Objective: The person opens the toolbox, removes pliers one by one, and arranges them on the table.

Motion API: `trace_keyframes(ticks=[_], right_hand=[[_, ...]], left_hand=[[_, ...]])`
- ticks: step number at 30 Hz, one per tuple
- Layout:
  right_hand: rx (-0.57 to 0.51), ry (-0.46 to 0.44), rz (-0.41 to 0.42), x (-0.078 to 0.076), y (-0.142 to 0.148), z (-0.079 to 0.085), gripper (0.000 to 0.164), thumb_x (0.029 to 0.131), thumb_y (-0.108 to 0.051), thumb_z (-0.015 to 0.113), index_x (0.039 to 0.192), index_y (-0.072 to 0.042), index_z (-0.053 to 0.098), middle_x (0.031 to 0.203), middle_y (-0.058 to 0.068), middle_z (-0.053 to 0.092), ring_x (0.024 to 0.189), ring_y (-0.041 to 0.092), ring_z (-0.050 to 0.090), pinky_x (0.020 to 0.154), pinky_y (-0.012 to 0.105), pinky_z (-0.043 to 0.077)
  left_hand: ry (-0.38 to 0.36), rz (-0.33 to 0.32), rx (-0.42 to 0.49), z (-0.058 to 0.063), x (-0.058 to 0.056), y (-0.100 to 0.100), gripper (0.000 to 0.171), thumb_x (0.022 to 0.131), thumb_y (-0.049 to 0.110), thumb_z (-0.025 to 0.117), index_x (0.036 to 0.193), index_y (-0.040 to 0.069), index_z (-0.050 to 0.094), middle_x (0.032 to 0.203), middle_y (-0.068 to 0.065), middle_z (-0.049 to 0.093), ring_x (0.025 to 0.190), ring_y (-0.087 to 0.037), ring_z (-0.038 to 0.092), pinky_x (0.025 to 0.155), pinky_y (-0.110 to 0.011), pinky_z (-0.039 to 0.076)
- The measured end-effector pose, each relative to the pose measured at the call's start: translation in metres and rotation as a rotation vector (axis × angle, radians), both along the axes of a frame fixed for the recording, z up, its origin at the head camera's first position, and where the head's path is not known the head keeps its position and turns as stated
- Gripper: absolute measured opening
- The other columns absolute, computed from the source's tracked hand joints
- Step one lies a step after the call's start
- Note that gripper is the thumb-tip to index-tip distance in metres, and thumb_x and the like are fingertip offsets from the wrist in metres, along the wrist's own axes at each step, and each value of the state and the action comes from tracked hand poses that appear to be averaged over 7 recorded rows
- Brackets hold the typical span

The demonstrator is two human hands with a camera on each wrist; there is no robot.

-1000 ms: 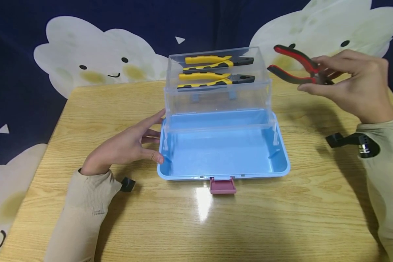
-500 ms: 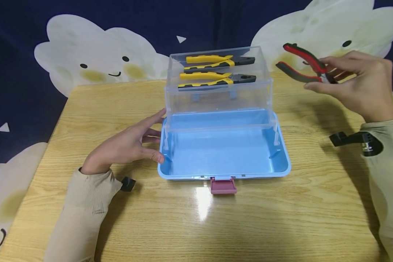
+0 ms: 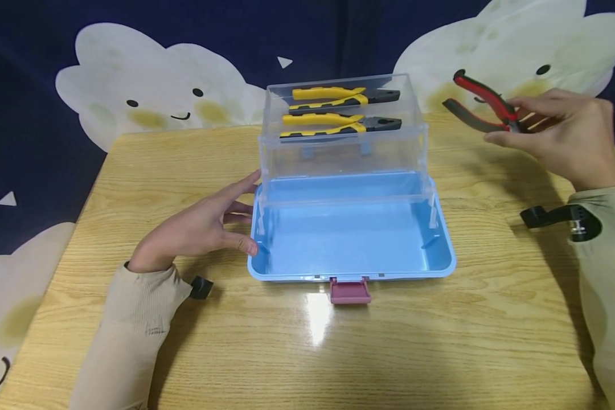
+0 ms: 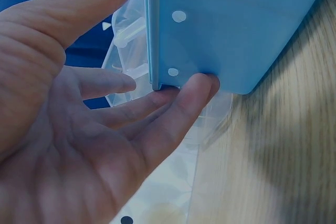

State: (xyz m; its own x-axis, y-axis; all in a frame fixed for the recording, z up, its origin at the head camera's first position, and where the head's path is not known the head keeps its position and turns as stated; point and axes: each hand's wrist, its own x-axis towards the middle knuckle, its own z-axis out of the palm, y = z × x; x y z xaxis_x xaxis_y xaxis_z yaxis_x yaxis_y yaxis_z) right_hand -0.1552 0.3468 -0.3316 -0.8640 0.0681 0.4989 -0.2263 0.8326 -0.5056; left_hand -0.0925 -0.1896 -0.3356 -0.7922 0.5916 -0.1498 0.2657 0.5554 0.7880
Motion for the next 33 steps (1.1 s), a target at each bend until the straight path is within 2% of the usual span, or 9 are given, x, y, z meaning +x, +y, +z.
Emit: trace_keyframes(ticks=[9, 12, 13, 19, 20, 21, 28, 33], right_hand=[[0.036, -0.046, -0.010, -0.004, 0.007, -0.006, 0.053, 0.078, -0.026, 0.092, 0.126, -0.011, 0.076, 0.082, -0.045, 0.047, 0.067, -0.025, 0.044, 0.057, -0.004, 0.035], [0.040, -0.056, 0.000, -0.005, 0.009, -0.008, 0.053, 0.077, -0.026, 0.093, 0.125, -0.010, 0.076, 0.081, -0.044, 0.048, 0.065, -0.024, 0.044, 0.057, -0.002, 0.035], [0.041, -0.058, 0.006, -0.006, 0.009, -0.009, 0.054, 0.077, -0.026, 0.093, 0.125, -0.009, 0.076, 0.081, -0.044, 0.048, 0.065, -0.025, 0.044, 0.063, -0.004, 0.031], [0.037, -0.087, 0.012, -0.010, 0.012, -0.013, 0.056, 0.075, -0.027, 0.094, 0.125, -0.009, 0.076, 0.081, -0.042, 0.048, 0.063, -0.024, 0.045, 0.058, -0.003, 0.033], [0.032, -0.089, 0.015, -0.011, 0.012, -0.014, 0.056, 0.075, -0.027, 0.095, 0.124, -0.009, 0.076, 0.080, -0.042, 0.049, 0.062, -0.023, 0.046, 0.051, 0.001, 0.038], [0.029, -0.084, 0.022, -0.011, 0.013, -0.014, 0.056, 0.074, -0.026, 0.095, 0.124, -0.009, 0.077, 0.080, -0.042, 0.049, 0.062, -0.023, 0.047, 0.050, 0.001, 0.038], [0.044, -0.131, 0.040, -0.014, 0.013, -0.016, 0.060, 0.072, -0.030, 0.096, 0.125, -0.007, 0.076, 0.081, -0.045, 0.048, 0.064, -0.019, 0.047, 0.052, 0.004, 0.038], [0.063, -0.164, 0.047, -0.014, 0.011, -0.017, 0.062, 0.071, -0.032, 0.097, 0.124, -0.007, 0.076, 0.078, -0.042, 0.050, 0.064, -0.017, 0.047, 0.051, 0.008, 0.038]], left_hand=[[-0.002, 0.003, -0.006, 0.000, 0.000, 0.000, 0.126, 0.078, 0.019, 0.089, 0.168, 0.026, 0.001, 0.170, -0.013, 0.025, 0.144, -0.038, 0.053, 0.119, -0.047, 0.049], [-0.004, 0.002, -0.005, 0.000, 0.000, -0.001, 0.126, 0.078, 0.020, 0.089, 0.168, 0.027, 0.001, 0.170, -0.013, 0.025, 0.144, -0.038, 0.052, 0.119, -0.047, 0.049], [-0.004, 0.002, -0.004, 0.000, 0.000, -0.001, 0.126, 0.078, 0.020, 0.089, 0.168, 0.026, 0.002, 0.170, -0.013, 0.025, 0.144, -0.038, 0.052, 0.119, -0.047, 0.048], [-0.003, 0.000, -0.002, 0.000, -0.001, -0.001, 0.126, 0.078, 0.020, 0.089, 0.168, 0.025, 0.002, 0.170, -0.013, 0.026, 0.144, -0.038, 0.052, 0.119, -0.047, 0.049], [-0.002, 0.000, -0.003, 0.000, -0.001, -0.001, 0.125, 0.078, 0.020, 0.089, 0.168, 0.025, 0.002, 0.170, -0.013, 0.026, 0.144, -0.038, 0.052, 0.118, -0.047, 0.049], [0.000, -0.001, -0.003, -0.001, -0.001, -0.001, 0.125, 0.078, 0.020, 0.089, 0.168, 0.026, 0.002, 0.170, -0.013, 0.025, 0.144, -0.038, 0.052, 0.118, -0.047, 0.049], [0.009, -0.017, 0.007, -0.001, 0.000, -0.002, 0.124, 0.080, 0.019, 0.088, 0.168, 0.027, 0.001, 0.171, -0.012, 0.024, 0.144, -0.038, 0.052, 0.118, -0.047, 0.049], [0.006, -0.017, 0.008, -0.002, -0.001, -0.003, 0.123, 0.081, 0.018, 0.087, 0.168, 0.026, 0.002, 0.171, -0.011, 0.023, 0.144, -0.038, 0.052, 0.119, -0.047, 0.049]])
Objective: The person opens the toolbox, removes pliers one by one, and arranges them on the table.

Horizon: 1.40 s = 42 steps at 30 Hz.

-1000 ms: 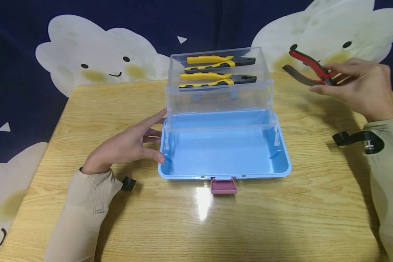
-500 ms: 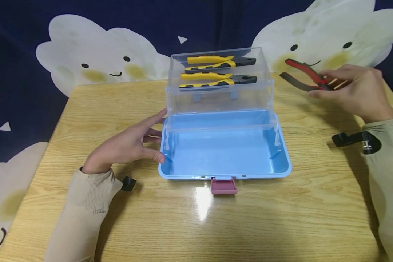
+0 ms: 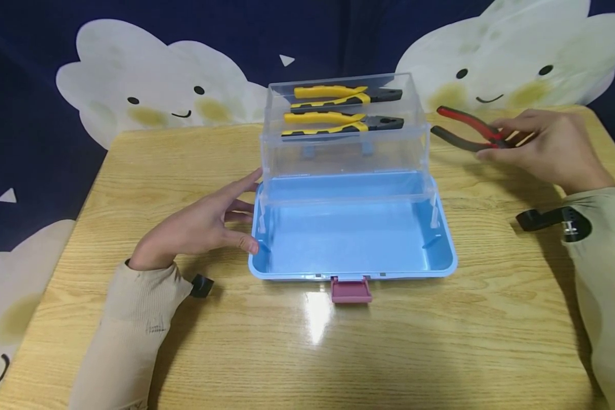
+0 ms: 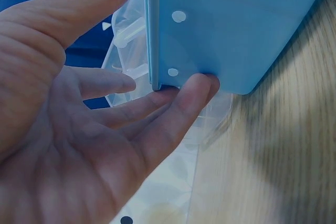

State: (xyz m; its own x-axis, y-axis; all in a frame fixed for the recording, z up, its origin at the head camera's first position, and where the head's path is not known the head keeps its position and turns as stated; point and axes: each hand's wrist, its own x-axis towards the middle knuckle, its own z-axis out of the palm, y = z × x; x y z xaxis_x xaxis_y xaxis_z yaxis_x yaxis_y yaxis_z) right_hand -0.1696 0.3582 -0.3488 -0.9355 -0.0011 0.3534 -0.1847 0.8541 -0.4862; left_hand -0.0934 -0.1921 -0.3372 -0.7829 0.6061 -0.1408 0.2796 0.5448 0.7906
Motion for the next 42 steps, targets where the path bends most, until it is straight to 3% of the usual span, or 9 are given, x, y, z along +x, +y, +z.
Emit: trace_keyframes(ticks=[10, 18, 21, 24, 27, 34, 37, 42], right_hand=[[0.032, -0.055, 0.021, -0.001, -0.002, -0.007, 0.061, 0.074, -0.037, 0.095, 0.125, -0.011, 0.076, 0.078, -0.040, 0.052, 0.072, -0.008, 0.047, 0.056, 0.017, 0.035], [0.048, -0.067, 0.046, -0.004, -0.002, -0.009, 0.060, 0.071, -0.041, 0.096, 0.121, -0.012, 0.079, 0.078, -0.045, 0.052, 0.068, -0.011, 0.048, 0.054, 0.016, 0.036], [0.087, -0.104, 0.030, -0.005, -0.002, -0.010, 0.063, 0.072, -0.046, 0.094, 0.122, -0.012, 0.078, 0.082, -0.034, 0.061, 0.068, -0.007, 0.046, 0.054, 0.019, 0.036], [0.121, -0.126, 0.021, -0.006, -0.003, -0.011, 0.066, 0.072, -0.049, 0.093, 0.124, -0.011, 0.077, 0.098, -0.006, 0.076, 0.068, -0.008, 0.046, 0.054, 0.019, 0.036], [0.143, -0.147, 0.022, -0.006, -0.003, -0.011, 0.069, 0.073, -0.051, 0.092, 0.126, -0.010, 0.076, 0.116, 0.019, 0.074, 0.068, -0.011, 0.045, 0.054, 0.018, 0.037], [0.167, -0.167, 0.036, -0.007, -0.002, -0.013, 0.074, 0.072, -0.053, 0.093, 0.130, -0.011, 0.074, 0.122, 0.021, 0.073, 0.075, -0.001, 0.046, 0.061, 0.019, 0.033], [0.171, -0.176, 0.040, -0.007, -0.003, -0.014, 0.074, 0.072, -0.053, 0.092, 0.130, -0.011, 0.074, 0.119, 0.020, 0.074, 0.077, 0.006, 0.047, 0.062, 0.020, 0.032], [0.186, -0.187, 0.054, -0.009, -0.005, -0.015, 0.073, 0.073, -0.053, 0.092, 0.128, -0.009, 0.074, 0.111, 0.018, 0.074, 0.074, 0.005, 0.049, 0.057, 0.020, 0.034]], left_hand=[[-0.005, 0.005, 0.000, 0.000, -0.001, 0.000, 0.123, 0.080, 0.020, 0.088, 0.168, 0.027, 0.002, 0.169, -0.011, 0.027, 0.145, -0.037, 0.051, 0.119, -0.048, 0.048], [-0.011, 0.006, 0.004, 0.000, -0.001, 0.001, 0.123, 0.080, 0.020, 0.088, 0.168, 0.026, 0.002, 0.169, -0.011, 0.028, 0.145, -0.038, 0.051, 0.119, -0.048, 0.048], [-0.013, 0.005, 0.010, 0.000, -0.001, 0.001, 0.123, 0.080, 0.019, 0.088, 0.168, 0.025, 0.002, 0.168, -0.011, 0.028, 0.145, -0.038, 0.051, 0.119, -0.048, 0.048], [-0.011, 0.004, 0.012, -0.001, -0.001, 0.000, 0.123, 0.080, 0.018, 0.088, 0.168, 0.024, 0.003, 0.169, -0.011, 0.029, 0.144, -0.038, 0.052, 0.118, -0.048, 0.049], [-0.011, 0.003, 0.012, -0.001, -0.001, 0.000, 0.123, 0.080, 0.018, 0.088, 0.168, 0.023, 0.003, 0.169, -0.011, 0.029, 0.144, -0.038, 0.052, 0.118, -0.048, 0.049], [-0.009, 0.000, 0.010, 0.000, -0.001, 0.000, 0.123, 0.080, 0.019, 0.088, 0.168, 0.023, 0.003, 0.169, -0.012, 0.028, 0.144, -0.039, 0.053, 0.118, -0.049, 0.049], [-0.010, -0.001, 0.008, 0.000, -0.001, 0.000, 0.123, 0.080, 0.019, 0.088, 0.168, 0.022, 0.002, 0.169, -0.012, 0.027, 0.144, -0.039, 0.052, 0.117, -0.049, 0.050], [-0.009, -0.007, 0.013, 0.001, -0.001, -0.001, 0.123, 0.081, 0.018, 0.087, 0.168, 0.021, 0.001, 0.170, -0.013, 0.026, 0.144, -0.039, 0.052, 0.118, -0.049, 0.049]])
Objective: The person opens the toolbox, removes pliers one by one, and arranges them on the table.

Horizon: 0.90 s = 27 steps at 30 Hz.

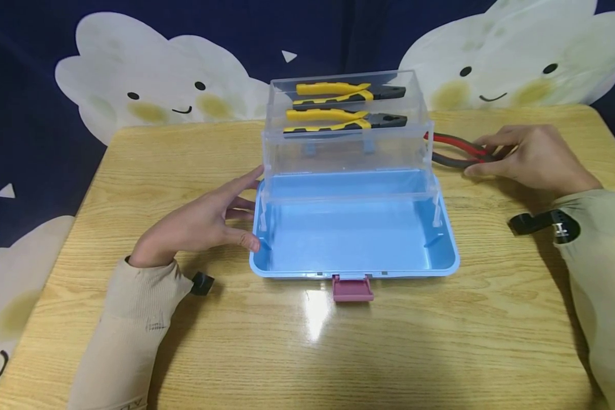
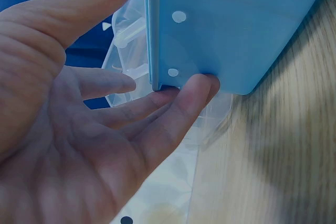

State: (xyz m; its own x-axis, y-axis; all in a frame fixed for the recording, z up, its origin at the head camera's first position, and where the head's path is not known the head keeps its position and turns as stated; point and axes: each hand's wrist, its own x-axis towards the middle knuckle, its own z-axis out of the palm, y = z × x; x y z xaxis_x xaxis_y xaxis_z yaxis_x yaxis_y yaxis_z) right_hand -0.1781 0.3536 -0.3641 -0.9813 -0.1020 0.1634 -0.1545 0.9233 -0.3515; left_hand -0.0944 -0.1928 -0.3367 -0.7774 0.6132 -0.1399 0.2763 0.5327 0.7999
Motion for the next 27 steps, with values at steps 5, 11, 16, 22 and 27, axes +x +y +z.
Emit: trace_keyframes(ticks=[5, 11, 16, 22, 27], right_hand=[[0.004, -0.011, 0.012, 0.0005, 0.0007, -0.0008, 0.074, 0.072, -0.055, 0.092, 0.128, -0.010, 0.074, 0.112, 0.017, 0.075, 0.073, -0.003, 0.049, 0.057, 0.017, 0.036], [0.019, -0.012, 0.036, -0.0005, -0.0009, -0.0032, 0.073, 0.073, -0.054, 0.091, 0.127, -0.007, 0.074, 0.114, 0.018, 0.075, 0.075, 0.006, 0.051, 0.058, 0.016, 0.035], [0.058, -0.002, 0.054, -0.0008, -0.0025, -0.0051, 0.069, 0.075, -0.052, 0.091, 0.124, -0.006, 0.075, 0.114, 0.018, 0.075, 0.081, 0.012, 0.051, 0.061, 0.016, 0.034], [0.057, -0.008, 0.063, -0.0008, -0.0028, -0.0062, 0.067, 0.075, -0.051, 0.091, 0.123, -0.006, 0.076, 0.115, 0.018, 0.075, 0.082, 0.010, 0.051, 0.062, 0.015, 0.034], [0.059, -0.021, 0.057, -0.0013, -0.0032, -0.0075, 0.068, 0.076, -0.051, 0.090, 0.124, -0.006, 0.075, 0.117, 0.019, 0.074, 0.089, 0.020, 0.053, 0.063, 0.017, 0.033]], left_hand=[[0.007, -0.007, 0.010, 0.0000, -0.0006, 0.0004, 0.123, 0.081, 0.016, 0.087, 0.168, 0.021, 0.001, 0.169, -0.012, 0.026, 0.143, -0.039, 0.053, 0.118, -0.049, 0.049], [0.003, 0.004, -0.005, 0.0000, -0.0006, 0.0001, 0.123, 0.081, 0.016, 0.087, 0.168, 0.022, 0.001, 0.169, -0.012, 0.027, 0.144, -0.039, 0.053, 0.118, -0.049, 0.049], [0.002, 0.009, -0.010, 0.0005, -0.0004, 0.0003, 0.123, 0.081, 0.016, 0.087, 0.168, 0.021, 0.002, 0.169, -0.012, 0.027, 0.144, -0.038, 0.052, 0.118, -0.049, 0.049], [0.003, 0.006, -0.002, 0.0003, 0.0000, 0.0005, 0.123, 0.081, 0.016, 0.087, 0.168, 0.021, 0.002, 0.169, -0.012, 0.027, 0.144, -0.038, 0.052, 0.119, -0.048, 0.048], [0.004, 0.006, -0.004, 0.0002, 0.0000, 0.0002, 0.122, 0.081, 0.016, 0.087, 0.168, 0.022, 0.002, 0.169, -0.012, 0.027, 0.144, -0.038, 0.052, 0.119, -0.047, 0.048]])
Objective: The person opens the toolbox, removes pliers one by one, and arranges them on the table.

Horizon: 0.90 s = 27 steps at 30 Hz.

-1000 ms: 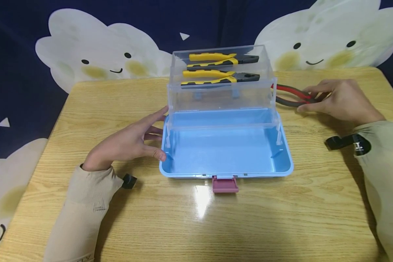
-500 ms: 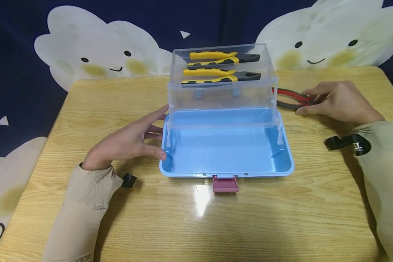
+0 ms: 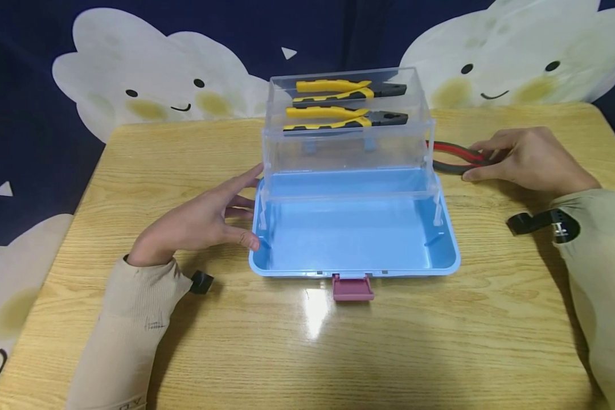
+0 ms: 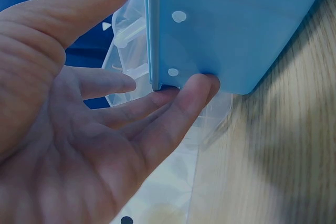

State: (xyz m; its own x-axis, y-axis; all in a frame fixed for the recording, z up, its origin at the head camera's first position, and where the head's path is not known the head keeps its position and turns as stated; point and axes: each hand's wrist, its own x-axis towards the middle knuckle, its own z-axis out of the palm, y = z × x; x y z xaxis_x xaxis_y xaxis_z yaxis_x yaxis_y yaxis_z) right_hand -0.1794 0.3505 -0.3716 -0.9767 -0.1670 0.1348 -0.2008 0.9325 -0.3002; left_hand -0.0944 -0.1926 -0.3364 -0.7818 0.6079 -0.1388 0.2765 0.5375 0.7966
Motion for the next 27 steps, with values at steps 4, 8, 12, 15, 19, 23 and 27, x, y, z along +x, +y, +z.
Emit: trace_keyframes(ticks=[4, 8, 12, 15, 19, 23, 27], right_hand=[[-0.007, -0.017, -0.009, -0.0003, -0.0002, 0.0002, 0.069, 0.076, -0.052, 0.090, 0.125, -0.005, 0.075, 0.119, 0.019, 0.073, 0.091, 0.022, 0.053, 0.064, 0.017, 0.033], [-0.004, -0.020, -0.012, 0.0002, -0.0004, 0.0009, 0.070, 0.076, -0.052, 0.090, 0.125, -0.005, 0.075, 0.117, 0.019, 0.072, 0.089, 0.022, 0.052, 0.063, 0.018, 0.033], [0.005, -0.034, -0.014, 0.0009, -0.0018, 0.0015, 0.070, 0.078, -0.051, 0.089, 0.127, -0.004, 0.073, 0.118, 0.019, 0.071, 0.092, 0.024, 0.052, 0.064, 0.020, 0.032], [0.001, -0.060, -0.025, 0.0011, -0.0031, 0.0018, 0.072, 0.078, -0.051, 0.088, 0.130, -0.003, 0.071, 0.120, 0.020, 0.070, 0.094, 0.026, 0.051, 0.065, 0.021, 0.031], [-0.016, -0.090, -0.044, 0.0011, -0.0037, 0.0019, 0.076, 0.078, -0.053, 0.088, 0.133, -0.003, 0.070, 0.123, 0.021, 0.068, 0.096, 0.027, 0.050, 0.064, 0.022, 0.032], [-0.012, -0.093, -0.046, 0.0007, -0.0040, 0.0024, 0.077, 0.078, -0.054, 0.088, 0.133, -0.003, 0.070, 0.125, 0.022, 0.068, 0.097, 0.027, 0.051, 0.066, 0.022, 0.032], [-0.004, -0.101, -0.047, 0.0007, -0.0040, 0.0030, 0.079, 0.078, -0.056, 0.087, 0.134, -0.004, 0.069, 0.130, 0.023, 0.067, 0.100, 0.029, 0.053, 0.071, 0.024, 0.033]], left_hand=[[0.003, -0.008, 0.011, -0.0001, -0.0005, 0.0002, 0.123, 0.081, 0.015, 0.087, 0.168, 0.022, 0.001, 0.169, -0.012, 0.026, 0.144, -0.038, 0.052, 0.119, -0.046, 0.049], [0.006, -0.015, 0.018, 0.0001, -0.0008, 0.0005, 0.123, 0.081, 0.015, 0.087, 0.168, 0.021, 0.001, 0.169, -0.013, 0.027, 0.143, -0.038, 0.053, 0.118, -0.047, 0.049], [0.006, -0.012, 0.007, 0.0010, -0.0004, 0.0008, 0.123, 0.081, 0.017, 0.087, 0.168, 0.020, 0.001, 0.169, -0.013, 0.027, 0.143, -0.039, 0.053, 0.118, -0.048, 0.049], [0.003, -0.006, -0.002, 0.0016, 0.0001, 0.0009, 0.123, 0.081, 0.017, 0.087, 0.168, 0.020, 0.001, 0.169, -0.013, 0.027, 0.144, -0.038, 0.053, 0.118, -0.047, 0.049], [-0.002, 0.002, -0.011, 0.0017, 0.0008, 0.0005, 0.122, 0.081, 0.017, 0.086, 0.168, 0.021, 0.001, 0.170, -0.013, 0.025, 0.144, -0.038, 0.052, 0.118, -0.047, 0.049], [-0.010, 0.010, -0.017, 0.0018, 0.0015, 0.0001, 0.122, 0.082, 0.017, 0.086, 0.168, 0.023, 0.001, 0.170, -0.012, 0.025, 0.144, -0.039, 0.052, 0.118, -0.047, 0.050], [-0.020, 0.014, -0.017, 0.0018, 0.0016, 0.0000, 0.122, 0.082, 0.018, 0.087, 0.168, 0.024, 0.001, 0.171, -0.011, 0.024, 0.145, -0.038, 0.051, 0.117, -0.047, 0.050]])
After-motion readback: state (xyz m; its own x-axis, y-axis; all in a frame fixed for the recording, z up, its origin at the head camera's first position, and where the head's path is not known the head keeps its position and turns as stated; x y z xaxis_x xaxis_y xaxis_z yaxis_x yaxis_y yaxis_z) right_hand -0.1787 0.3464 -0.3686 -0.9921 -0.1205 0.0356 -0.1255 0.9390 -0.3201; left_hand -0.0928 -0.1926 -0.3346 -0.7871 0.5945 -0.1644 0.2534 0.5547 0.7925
